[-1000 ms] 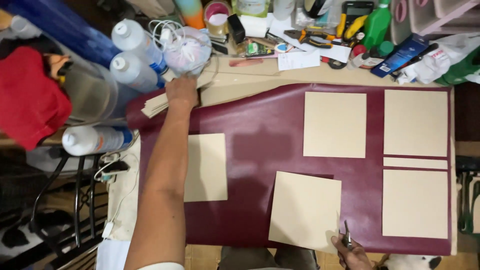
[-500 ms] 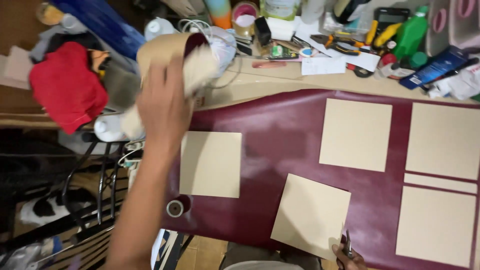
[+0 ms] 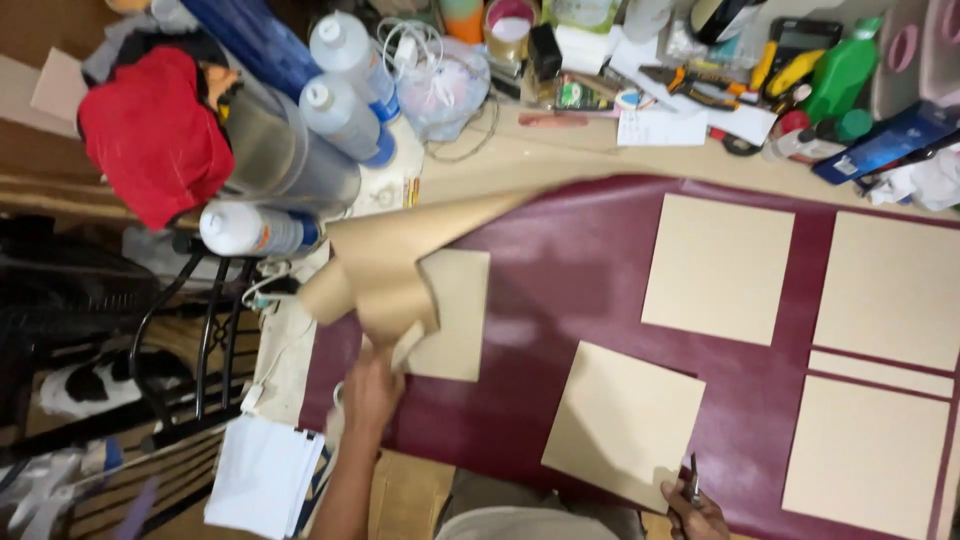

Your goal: The person is organizing and preparing maroon vinyl pieces by cutting them and placing cardboard squares on them for assembly.

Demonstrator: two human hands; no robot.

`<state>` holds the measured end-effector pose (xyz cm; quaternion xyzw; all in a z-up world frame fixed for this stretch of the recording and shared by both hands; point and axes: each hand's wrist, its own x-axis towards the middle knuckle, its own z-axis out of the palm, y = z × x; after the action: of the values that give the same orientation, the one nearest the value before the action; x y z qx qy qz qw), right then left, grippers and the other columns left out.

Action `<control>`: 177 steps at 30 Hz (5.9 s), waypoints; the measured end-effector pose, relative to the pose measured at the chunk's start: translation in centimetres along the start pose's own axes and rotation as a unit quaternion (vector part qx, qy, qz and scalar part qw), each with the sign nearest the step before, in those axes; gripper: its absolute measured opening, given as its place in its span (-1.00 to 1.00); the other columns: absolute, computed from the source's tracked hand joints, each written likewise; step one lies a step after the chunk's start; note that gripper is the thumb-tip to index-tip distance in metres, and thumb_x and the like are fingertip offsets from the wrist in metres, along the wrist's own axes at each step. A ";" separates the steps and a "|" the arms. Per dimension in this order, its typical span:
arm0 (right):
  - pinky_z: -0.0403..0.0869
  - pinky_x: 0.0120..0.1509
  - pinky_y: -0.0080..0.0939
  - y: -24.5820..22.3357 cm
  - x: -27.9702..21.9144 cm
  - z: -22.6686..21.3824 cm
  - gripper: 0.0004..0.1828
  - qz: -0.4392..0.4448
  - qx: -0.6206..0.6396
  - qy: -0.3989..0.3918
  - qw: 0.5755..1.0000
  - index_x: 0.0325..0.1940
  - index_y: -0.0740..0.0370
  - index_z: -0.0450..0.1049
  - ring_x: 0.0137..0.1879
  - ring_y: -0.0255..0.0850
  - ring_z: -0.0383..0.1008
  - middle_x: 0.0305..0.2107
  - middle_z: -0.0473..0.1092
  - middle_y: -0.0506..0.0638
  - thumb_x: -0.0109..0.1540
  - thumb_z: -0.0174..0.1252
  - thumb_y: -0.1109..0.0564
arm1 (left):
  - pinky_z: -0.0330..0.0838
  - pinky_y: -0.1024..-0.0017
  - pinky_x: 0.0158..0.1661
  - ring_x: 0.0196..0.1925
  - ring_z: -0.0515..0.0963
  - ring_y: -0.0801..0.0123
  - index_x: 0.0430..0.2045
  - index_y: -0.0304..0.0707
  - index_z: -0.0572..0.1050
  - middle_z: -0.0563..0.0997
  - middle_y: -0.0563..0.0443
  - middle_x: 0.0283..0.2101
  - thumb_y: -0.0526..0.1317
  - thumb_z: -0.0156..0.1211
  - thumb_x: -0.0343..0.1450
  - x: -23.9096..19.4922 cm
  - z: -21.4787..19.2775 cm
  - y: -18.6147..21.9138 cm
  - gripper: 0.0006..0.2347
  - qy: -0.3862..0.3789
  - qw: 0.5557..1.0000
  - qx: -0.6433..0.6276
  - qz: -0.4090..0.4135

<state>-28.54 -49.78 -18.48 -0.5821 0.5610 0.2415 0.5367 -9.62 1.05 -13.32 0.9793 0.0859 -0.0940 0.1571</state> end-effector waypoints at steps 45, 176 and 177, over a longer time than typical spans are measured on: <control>0.46 0.28 0.11 -21.0 12.5 -5.5 -0.44 -0.323 -0.306 0.135 0.885 0.44 -0.15 0.31 0.16 0.13 0.53 -0.01 0.48 0.20 0.32 0.02 -0.07 | 0.44 0.22 0.16 0.16 0.54 0.05 0.16 0.33 0.52 0.45 -0.02 0.01 -0.22 0.13 0.43 2.3 16.9 36.0 -0.60 -0.123 0.954 -0.271 -0.043; 0.26 -0.62 -0.29 -16.0 5.2 -8.9 -0.79 -0.247 0.201 0.154 0.935 -0.11 0.23 0.57 -0.66 -0.28 0.31 -0.67 0.32 0.02 0.22 0.30 0.11 | 0.53 0.19 0.01 0.02 0.66 0.03 -0.14 0.10 0.70 0.74 -0.05 -0.15 -0.07 0.28 0.39 -5.7 14.3 26.5 -0.79 -0.112 0.946 -0.285 -0.107; 0.24 -0.60 -0.32 -16.8 5.7 -8.1 -0.82 -0.261 0.194 0.140 0.935 -0.11 0.25 0.57 -0.64 -0.33 0.28 -0.64 0.34 0.01 0.24 0.28 0.14 | 0.54 0.16 -0.05 -0.02 0.67 -0.01 -0.16 0.03 0.70 0.72 -0.12 -0.19 -0.10 0.26 0.41 -5.2 14.3 27.4 -0.81 -0.096 0.947 -0.295 -0.077</control>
<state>-14.32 -62.72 -15.10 -0.6205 0.4948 -0.1043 0.5994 -11.47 -29.98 -17.62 0.8659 0.1700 -0.1695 0.4389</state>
